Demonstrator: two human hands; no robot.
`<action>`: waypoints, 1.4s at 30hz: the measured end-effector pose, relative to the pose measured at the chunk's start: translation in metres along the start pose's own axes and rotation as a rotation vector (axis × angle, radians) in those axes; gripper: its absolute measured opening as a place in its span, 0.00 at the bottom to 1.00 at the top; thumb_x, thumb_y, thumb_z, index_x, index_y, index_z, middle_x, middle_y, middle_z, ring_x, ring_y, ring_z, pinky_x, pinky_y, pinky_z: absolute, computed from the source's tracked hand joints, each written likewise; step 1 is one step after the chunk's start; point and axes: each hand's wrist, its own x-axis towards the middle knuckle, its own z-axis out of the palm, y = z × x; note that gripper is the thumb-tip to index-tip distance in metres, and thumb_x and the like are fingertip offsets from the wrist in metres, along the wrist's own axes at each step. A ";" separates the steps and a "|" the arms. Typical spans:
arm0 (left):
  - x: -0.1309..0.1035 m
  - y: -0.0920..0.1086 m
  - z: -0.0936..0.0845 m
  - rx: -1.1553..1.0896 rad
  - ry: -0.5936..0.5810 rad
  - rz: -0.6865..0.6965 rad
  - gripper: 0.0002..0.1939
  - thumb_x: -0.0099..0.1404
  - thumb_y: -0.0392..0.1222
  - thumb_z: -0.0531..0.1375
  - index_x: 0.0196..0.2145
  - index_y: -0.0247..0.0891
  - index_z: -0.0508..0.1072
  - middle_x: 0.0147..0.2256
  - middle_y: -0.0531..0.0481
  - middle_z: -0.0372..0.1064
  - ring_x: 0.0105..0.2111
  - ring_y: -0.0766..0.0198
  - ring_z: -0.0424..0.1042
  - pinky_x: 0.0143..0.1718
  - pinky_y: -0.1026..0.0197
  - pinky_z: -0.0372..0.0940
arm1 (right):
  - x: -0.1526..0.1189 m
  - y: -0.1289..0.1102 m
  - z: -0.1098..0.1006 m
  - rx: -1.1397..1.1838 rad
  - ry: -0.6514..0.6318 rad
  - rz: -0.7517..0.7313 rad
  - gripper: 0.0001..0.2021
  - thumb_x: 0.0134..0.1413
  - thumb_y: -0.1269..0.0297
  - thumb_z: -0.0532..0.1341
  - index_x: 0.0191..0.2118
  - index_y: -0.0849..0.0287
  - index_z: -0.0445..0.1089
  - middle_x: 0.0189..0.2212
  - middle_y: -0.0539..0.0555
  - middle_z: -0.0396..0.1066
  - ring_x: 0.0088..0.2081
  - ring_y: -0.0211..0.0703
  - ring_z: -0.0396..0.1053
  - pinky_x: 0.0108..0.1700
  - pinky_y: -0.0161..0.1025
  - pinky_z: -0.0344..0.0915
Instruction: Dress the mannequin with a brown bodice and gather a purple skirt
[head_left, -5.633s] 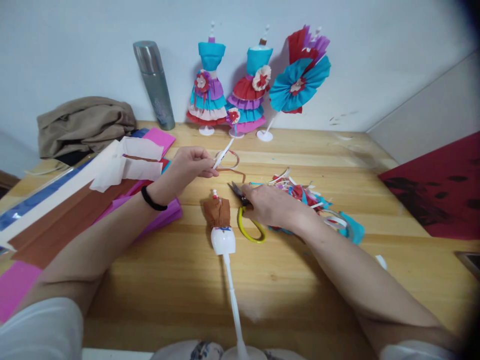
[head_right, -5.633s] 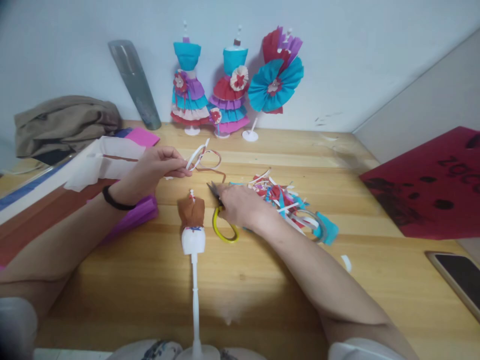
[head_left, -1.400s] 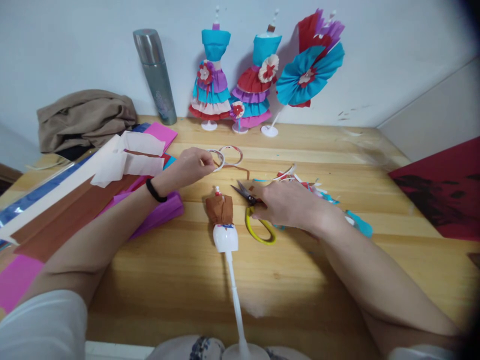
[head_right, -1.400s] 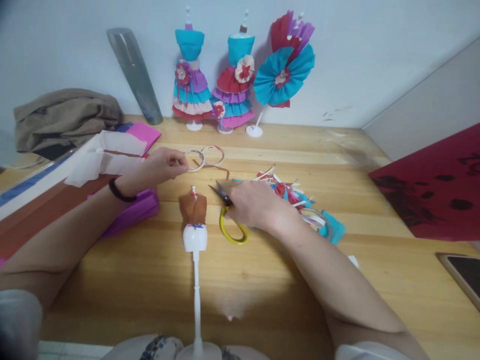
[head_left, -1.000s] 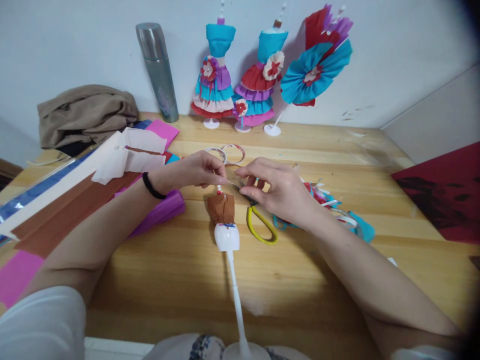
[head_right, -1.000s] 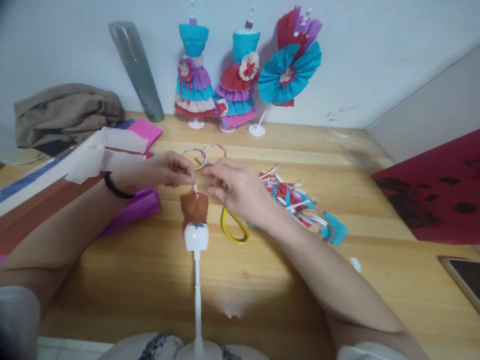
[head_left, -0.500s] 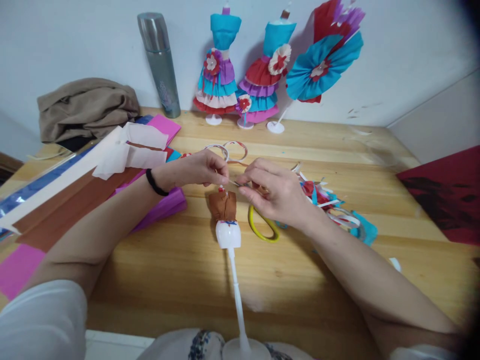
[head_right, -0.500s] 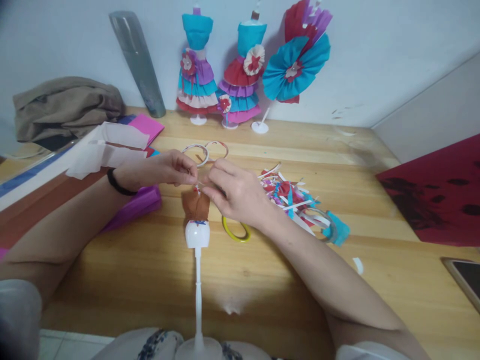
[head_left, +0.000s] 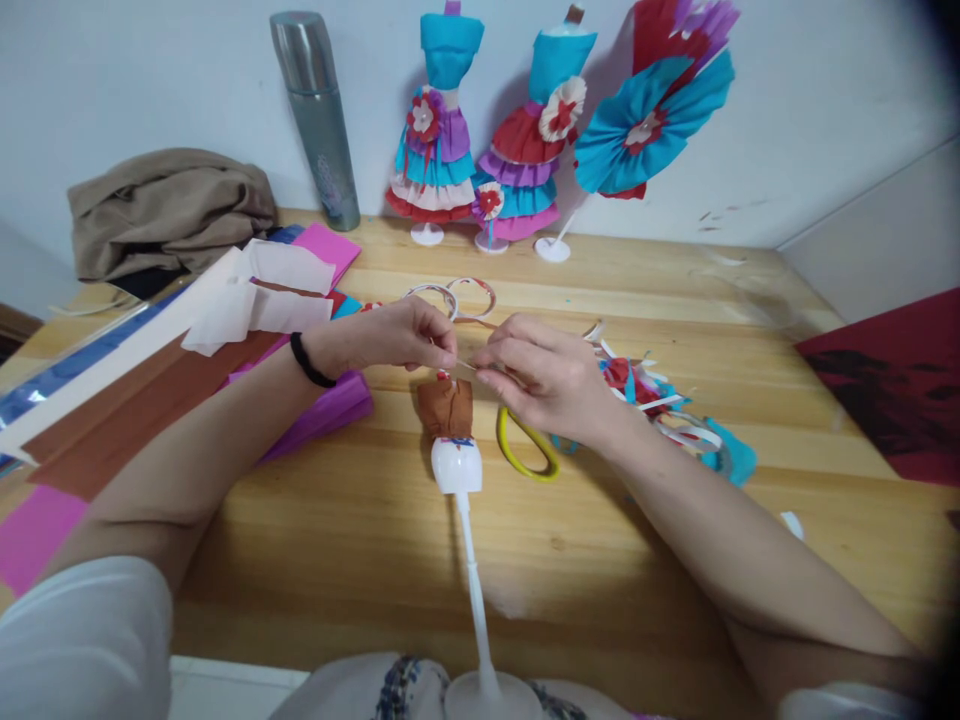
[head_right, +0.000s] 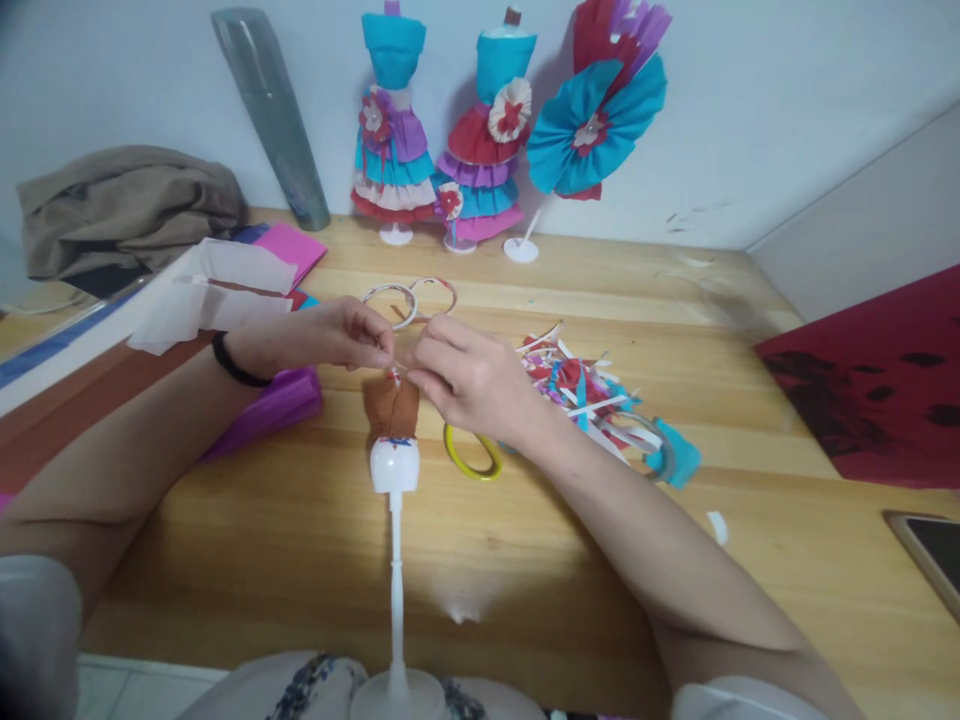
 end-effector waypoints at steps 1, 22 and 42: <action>0.000 0.000 0.000 -0.002 0.003 -0.001 0.06 0.57 0.30 0.59 0.24 0.31 0.72 0.17 0.56 0.58 0.20 0.73 0.54 0.22 0.66 0.49 | 0.000 0.000 0.001 -0.013 0.004 -0.017 0.11 0.65 0.65 0.54 0.33 0.59 0.70 0.31 0.56 0.70 0.31 0.42 0.69 0.31 0.37 0.63; -0.007 0.003 -0.008 0.360 -0.054 0.008 0.02 0.53 0.30 0.64 0.26 0.34 0.77 0.18 0.58 0.63 0.20 0.72 0.59 0.27 0.67 0.53 | 0.002 -0.015 -0.005 0.224 0.130 -0.009 0.08 0.49 0.73 0.58 0.25 0.54 0.61 0.21 0.48 0.61 0.22 0.37 0.59 0.24 0.36 0.54; -0.008 -0.001 0.010 0.510 -0.049 -0.010 0.11 0.53 0.31 0.66 0.18 0.34 0.67 0.17 0.57 0.62 0.20 0.72 0.56 0.24 0.64 0.43 | 0.006 0.000 0.000 0.305 -0.365 -0.020 0.08 0.60 0.73 0.55 0.30 0.57 0.65 0.26 0.50 0.64 0.28 0.39 0.63 0.31 0.36 0.58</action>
